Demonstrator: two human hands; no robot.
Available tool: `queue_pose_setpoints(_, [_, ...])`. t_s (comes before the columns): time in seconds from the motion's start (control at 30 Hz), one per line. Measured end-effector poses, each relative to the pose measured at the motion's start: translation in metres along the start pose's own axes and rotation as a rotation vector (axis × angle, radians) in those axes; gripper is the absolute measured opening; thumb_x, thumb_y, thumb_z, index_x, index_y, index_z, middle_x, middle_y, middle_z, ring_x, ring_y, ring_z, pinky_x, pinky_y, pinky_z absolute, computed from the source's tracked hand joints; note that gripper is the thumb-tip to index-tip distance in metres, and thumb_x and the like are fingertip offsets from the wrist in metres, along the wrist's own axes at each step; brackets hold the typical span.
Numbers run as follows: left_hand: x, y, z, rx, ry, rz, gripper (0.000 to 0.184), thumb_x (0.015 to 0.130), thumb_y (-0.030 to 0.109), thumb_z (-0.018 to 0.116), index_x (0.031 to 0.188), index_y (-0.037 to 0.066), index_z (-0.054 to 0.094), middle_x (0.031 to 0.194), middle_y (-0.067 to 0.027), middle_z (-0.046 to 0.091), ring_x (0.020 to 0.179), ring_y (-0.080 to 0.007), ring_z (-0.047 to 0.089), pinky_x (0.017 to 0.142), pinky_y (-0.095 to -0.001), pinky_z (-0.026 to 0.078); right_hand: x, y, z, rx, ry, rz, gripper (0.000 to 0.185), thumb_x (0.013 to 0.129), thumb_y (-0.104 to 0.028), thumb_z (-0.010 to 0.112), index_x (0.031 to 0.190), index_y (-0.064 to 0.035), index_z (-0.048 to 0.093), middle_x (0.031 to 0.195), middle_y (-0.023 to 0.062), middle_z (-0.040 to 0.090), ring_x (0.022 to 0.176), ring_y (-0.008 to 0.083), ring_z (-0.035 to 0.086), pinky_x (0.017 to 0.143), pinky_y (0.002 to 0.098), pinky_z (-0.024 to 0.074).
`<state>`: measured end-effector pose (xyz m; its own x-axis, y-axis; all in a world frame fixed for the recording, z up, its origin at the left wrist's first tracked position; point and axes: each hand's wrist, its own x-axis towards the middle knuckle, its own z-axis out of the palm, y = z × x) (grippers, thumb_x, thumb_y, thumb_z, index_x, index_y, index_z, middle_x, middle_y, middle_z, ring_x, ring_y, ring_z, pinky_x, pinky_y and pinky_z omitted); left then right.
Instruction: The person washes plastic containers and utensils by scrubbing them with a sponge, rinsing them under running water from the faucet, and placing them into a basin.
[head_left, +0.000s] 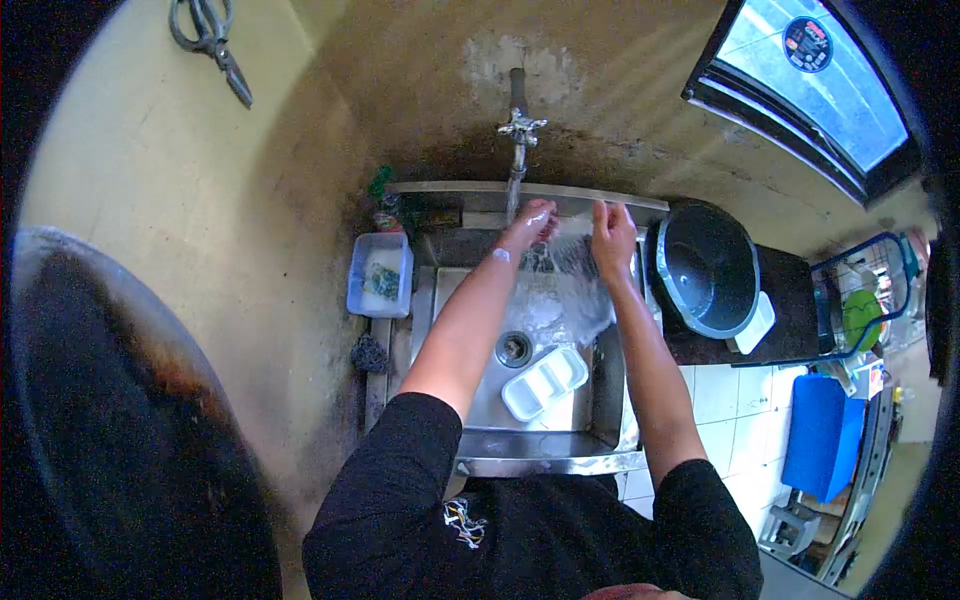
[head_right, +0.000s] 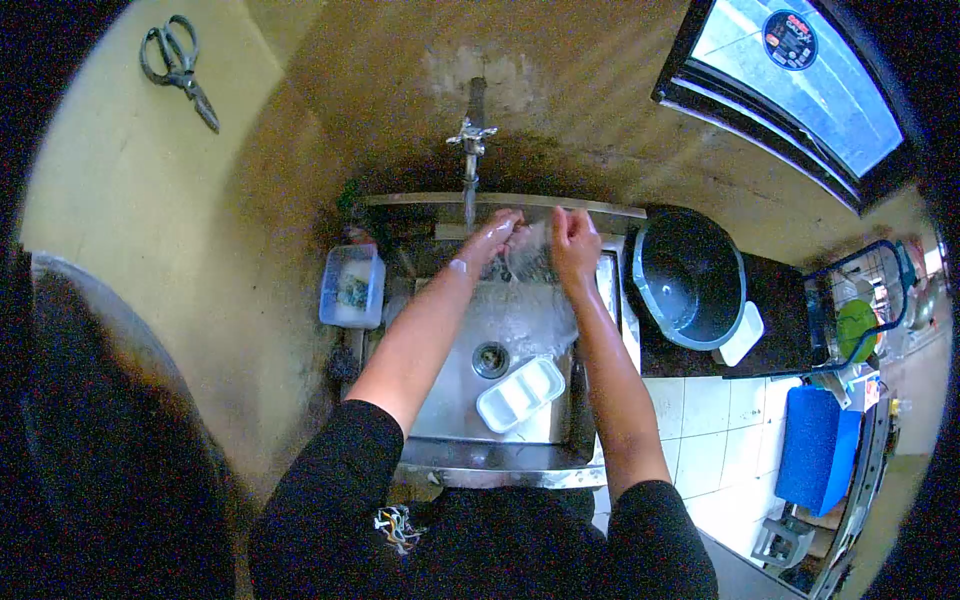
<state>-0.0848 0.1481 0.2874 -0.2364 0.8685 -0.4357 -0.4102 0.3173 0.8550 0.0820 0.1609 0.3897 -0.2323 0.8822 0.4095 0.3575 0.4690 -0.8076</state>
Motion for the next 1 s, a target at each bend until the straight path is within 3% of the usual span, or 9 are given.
queue_pose_setpoints(0.27, [0.086,-0.041,-0.06,0.337,0.061,-0.353,0.029,0.082,0.038,0.049,0.079,0.009,0.053,0.065,-0.0095,0.057,0.055,-0.0215,0.056,0.048,-0.0384,0.046,-0.025,0.027,-0.042,-0.071,-0.088,-0.002,0.042,0.088,-0.036,0.048,0.066,-0.0003,0.047,0.06,0.0176,0.05,0.056,0.029,0.05,0.052,0.038,0.0378])
queue_pose_setpoints(0.3, [0.091,-0.045,-0.06,1.164,0.054,-0.054,0.033,0.08,0.038,0.048,0.08,0.006,0.059,0.07,-0.0154,0.06,0.068,-0.0281,0.06,0.057,-0.0431,0.047,-0.027,0.021,-0.041,-0.079,-0.1,0.014,0.041,0.088,-0.036,0.048,0.067,-0.0004,0.048,0.06,0.0176,0.05,0.056,0.0291,0.05,0.053,0.0382,0.0381])
queue_pose_setpoints(0.43, [0.079,-0.053,-0.051,1.355,0.602,0.244,0.037,0.08,0.037,0.045,0.08,0.004,0.062,0.074,-0.0179,0.062,0.079,-0.0331,0.06,0.064,-0.0462,0.047,-0.029,0.03,0.0,-0.062,-0.185,0.06,0.038,0.088,-0.036,0.047,0.073,-0.0006,0.052,0.065,0.0201,0.054,0.064,0.0378,0.054,0.056,0.0428,0.04])
queue_pose_setpoints(0.53, [0.067,-0.047,-0.064,0.133,0.411,0.167,0.032,0.082,0.035,0.048,0.071,0.006,0.058,0.06,-0.0123,0.057,0.054,-0.0271,0.06,0.048,-0.0419,0.048,-0.022,0.018,0.047,-0.097,-0.186,-0.016,0.032,0.089,-0.031,0.046,0.077,-0.0018,0.05,0.072,0.0225,0.055,0.069,0.0437,0.052,0.057,0.0482,0.0395])
queue_pose_setpoints(0.6, [0.01,-0.029,-0.06,-0.076,0.274,0.047,0.039,0.084,0.045,0.045,0.073,0.009,0.051,0.056,-0.0041,0.05,0.047,-0.0191,0.048,0.041,-0.0381,0.041,-0.013,0.007,0.078,-0.033,-0.181,-0.077,0.03,0.09,-0.028,0.042,0.077,-0.0018,0.048,0.07,0.0235,0.053,0.069,0.0463,0.049,0.056,0.0484,0.0381])
queue_pose_setpoints(0.73, [-0.112,0.019,-0.045,-0.75,-0.203,-0.045,0.055,0.082,0.055,0.046,0.115,0.011,0.048,0.094,-0.0102,0.057,0.084,-0.0241,0.056,0.074,-0.0451,0.046,-0.003,-0.024,0.115,-0.155,-0.275,-0.003,0.026,0.091,-0.027,0.039,0.082,-0.0051,0.049,0.069,0.0231,0.056,0.069,0.0452,0.053,0.058,0.0532,0.039])
queue_pose_setpoints(0.83, [-0.126,-0.005,-0.052,-0.772,-0.049,0.238,0.068,0.081,0.06,0.044,0.127,0.01,0.038,0.114,-0.0112,0.051,0.103,-0.0251,0.05,0.088,-0.0465,0.039,-0.005,-0.034,0.132,-0.283,-0.38,0.185,0.027,0.089,-0.032,0.04,0.099,-0.01,0.05,0.084,0.0219,0.061,0.078,0.0429,0.056,0.066,0.0532,0.0424])
queue_pose_setpoints(0.9, [-0.127,-0.007,-0.038,-0.512,0.226,0.327,0.068,0.083,0.06,0.039,0.123,0.005,0.043,0.114,-0.0103,0.052,0.105,-0.0231,0.049,0.088,-0.0426,0.04,-0.023,-0.025,0.148,-0.24,-0.168,-0.314,0.032,0.086,-0.03,0.043,0.112,-0.0142,0.05,0.108,0.0244,0.053,0.099,0.0401,0.051,0.076,0.0485,0.0431])
queue_pose_setpoints(1.0, [-0.108,-0.005,-0.05,-0.254,0.633,0.306,0.057,0.083,0.057,0.045,0.091,0.004,0.061,0.091,-0.0071,0.063,0.085,-0.012,0.056,0.068,-0.0274,0.044,-0.041,-0.044,0.13,-0.377,-0.316,-0.375,0.044,0.083,-0.03,0.048,0.124,-0.0162,0.045,0.131,0.0215,0.034,0.114,0.0377,0.04,0.088,0.0441,0.0398])
